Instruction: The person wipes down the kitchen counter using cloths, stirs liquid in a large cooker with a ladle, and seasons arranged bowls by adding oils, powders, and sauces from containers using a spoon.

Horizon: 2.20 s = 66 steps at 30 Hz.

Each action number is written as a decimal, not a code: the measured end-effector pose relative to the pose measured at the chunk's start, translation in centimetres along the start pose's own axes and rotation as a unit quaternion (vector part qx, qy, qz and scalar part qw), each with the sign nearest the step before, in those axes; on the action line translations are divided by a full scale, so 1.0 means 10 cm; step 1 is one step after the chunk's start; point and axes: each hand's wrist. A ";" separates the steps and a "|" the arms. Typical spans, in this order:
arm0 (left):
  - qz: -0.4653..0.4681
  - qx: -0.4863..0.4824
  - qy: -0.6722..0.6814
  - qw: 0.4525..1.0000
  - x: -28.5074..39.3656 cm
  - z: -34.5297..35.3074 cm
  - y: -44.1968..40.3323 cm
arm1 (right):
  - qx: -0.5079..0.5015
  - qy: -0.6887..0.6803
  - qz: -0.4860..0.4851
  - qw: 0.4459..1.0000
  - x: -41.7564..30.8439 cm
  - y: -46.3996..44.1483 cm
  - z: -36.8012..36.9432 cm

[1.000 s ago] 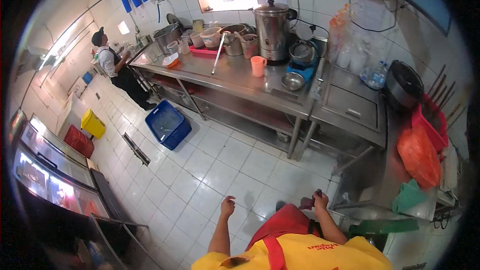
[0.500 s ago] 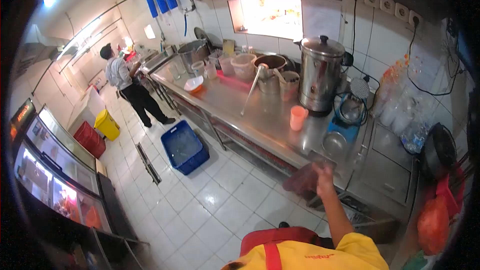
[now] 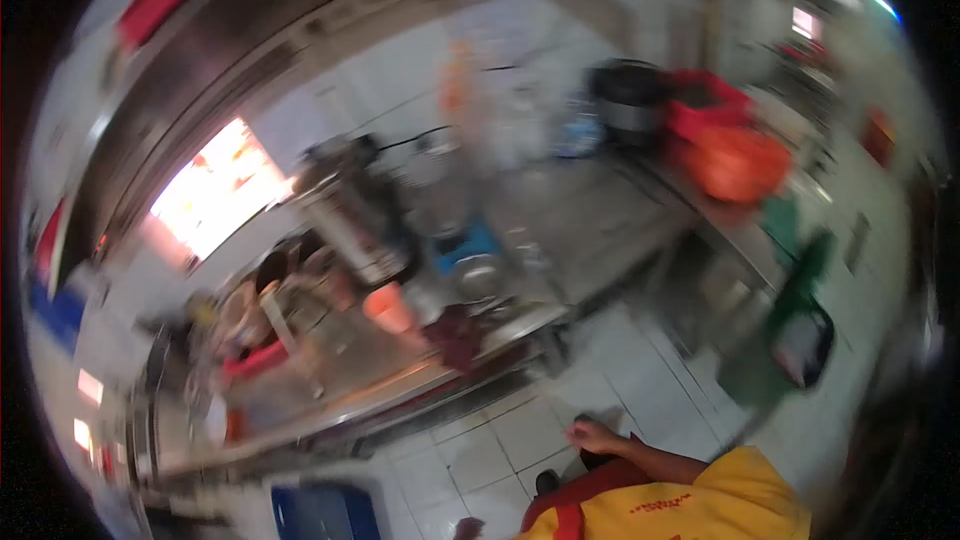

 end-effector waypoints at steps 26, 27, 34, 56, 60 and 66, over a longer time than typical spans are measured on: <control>0.431 -0.244 -0.707 0.505 1.95 7.84 0.76 | 0.518 -0.149 0.442 0.717 1.94 6.93 1.01; 0.387 -0.274 -0.747 0.465 1.88 7.96 0.72 | 0.608 -0.152 0.350 0.696 1.99 7.22 0.88; 0.100 -0.262 -0.836 0.472 2.21 8.72 -0.18 | 0.823 -0.316 0.260 0.395 2.87 8.72 0.08; 0.451 -0.146 -0.864 0.168 2.16 15.68 0.42 | 0.601 -0.238 0.458 0.610 3.05 11.61 -6.09; 0.329 -0.049 -0.806 0.489 2.39 15.42 -0.03 | 0.562 -0.271 0.491 0.608 3.13 12.26 -7.80; 0.073 -0.001 -0.674 0.736 2.41 15.40 0.17 | 0.654 -0.237 0.386 0.607 3.45 12.53 -10.72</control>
Point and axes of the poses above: each hand's wrist, its own y-axis away from the middle knuckle, its own z-axis out of the palm, x = y × z, and after that the axes turned 12 degrees about -z, right-handed
